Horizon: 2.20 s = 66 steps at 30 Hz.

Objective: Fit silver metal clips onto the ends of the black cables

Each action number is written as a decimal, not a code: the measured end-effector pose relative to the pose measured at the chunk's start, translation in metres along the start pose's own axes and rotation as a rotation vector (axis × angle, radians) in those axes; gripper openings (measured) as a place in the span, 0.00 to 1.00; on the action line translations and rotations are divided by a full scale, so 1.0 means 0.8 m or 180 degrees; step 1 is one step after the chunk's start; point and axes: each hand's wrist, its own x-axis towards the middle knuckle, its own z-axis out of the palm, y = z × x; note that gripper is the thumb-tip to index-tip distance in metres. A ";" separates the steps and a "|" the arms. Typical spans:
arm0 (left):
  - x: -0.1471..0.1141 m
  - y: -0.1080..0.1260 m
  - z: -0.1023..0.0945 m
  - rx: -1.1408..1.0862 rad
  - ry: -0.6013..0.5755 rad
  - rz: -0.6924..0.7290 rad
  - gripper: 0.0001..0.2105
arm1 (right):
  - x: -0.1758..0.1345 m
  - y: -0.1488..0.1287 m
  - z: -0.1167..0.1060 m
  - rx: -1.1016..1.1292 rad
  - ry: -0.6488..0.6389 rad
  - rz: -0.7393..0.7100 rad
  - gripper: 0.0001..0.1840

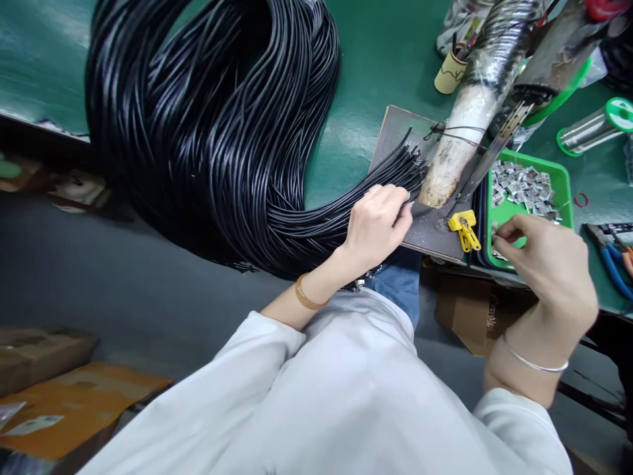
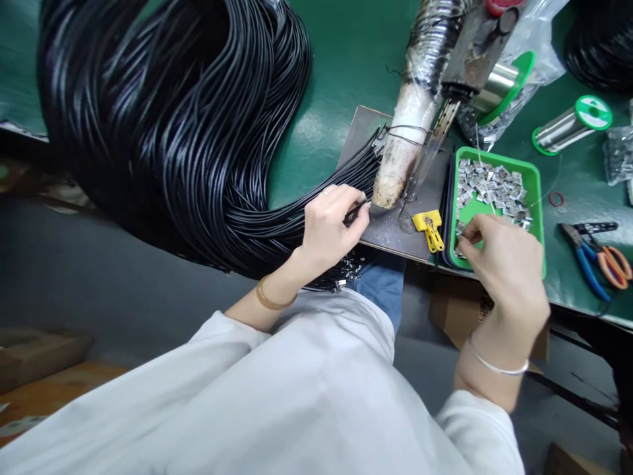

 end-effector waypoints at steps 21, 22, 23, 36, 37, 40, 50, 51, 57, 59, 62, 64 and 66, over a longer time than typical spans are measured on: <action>-0.015 0.050 0.005 -0.4298 -0.1433 -0.2299 0.08 | -0.064 -0.098 0.000 0.2960 0.2096 0.0366 0.10; -0.015 0.050 0.005 -0.4374 -0.1308 -0.2383 0.07 | -0.068 -0.110 0.005 0.2893 0.2217 0.0244 0.09; -0.014 0.050 0.004 -0.4433 -0.1246 -0.2421 0.07 | -0.070 -0.119 0.011 0.2774 0.2334 0.0147 0.08; -0.014 0.055 0.005 -0.4109 -0.1119 -0.2008 0.07 | -0.059 -0.128 0.046 0.3556 0.1434 -0.0088 0.03; -0.015 0.055 0.006 -0.4040 -0.1023 -0.1945 0.07 | -0.060 -0.128 0.045 0.3527 0.1424 -0.0087 0.04; -0.018 0.057 0.007 -0.3676 -0.0830 -0.1804 0.06 | -0.060 -0.130 0.046 0.3446 0.1447 -0.0085 0.04; -0.019 0.047 -0.001 -0.2299 -0.0525 -0.0472 0.06 | -0.060 -0.125 0.047 0.3179 0.1486 -0.0230 0.04; -0.019 0.046 -0.002 -0.2162 -0.0520 -0.0343 0.06 | -0.061 -0.124 0.046 0.3035 0.1515 -0.0315 0.04; -0.020 0.044 -0.003 -0.1197 -0.0547 0.0443 0.12 | -0.065 -0.115 0.037 0.2253 0.1491 -0.0785 0.08; -0.021 0.044 -0.003 -0.0910 -0.0570 0.0655 0.13 | -0.066 -0.115 0.036 0.2317 0.1427 -0.0742 0.08; -0.022 0.046 -0.004 -0.0653 -0.0543 0.0831 0.13 | -0.066 -0.116 0.038 0.2728 0.1278 -0.0465 0.05; -0.021 0.046 -0.006 -0.0567 -0.0538 0.0855 0.13 | -0.066 -0.117 0.039 0.2882 0.1219 -0.0351 0.03; -0.020 0.046 -0.008 -0.0514 -0.0587 0.0850 0.14 | -0.066 -0.116 0.039 0.2766 0.1251 -0.0400 0.03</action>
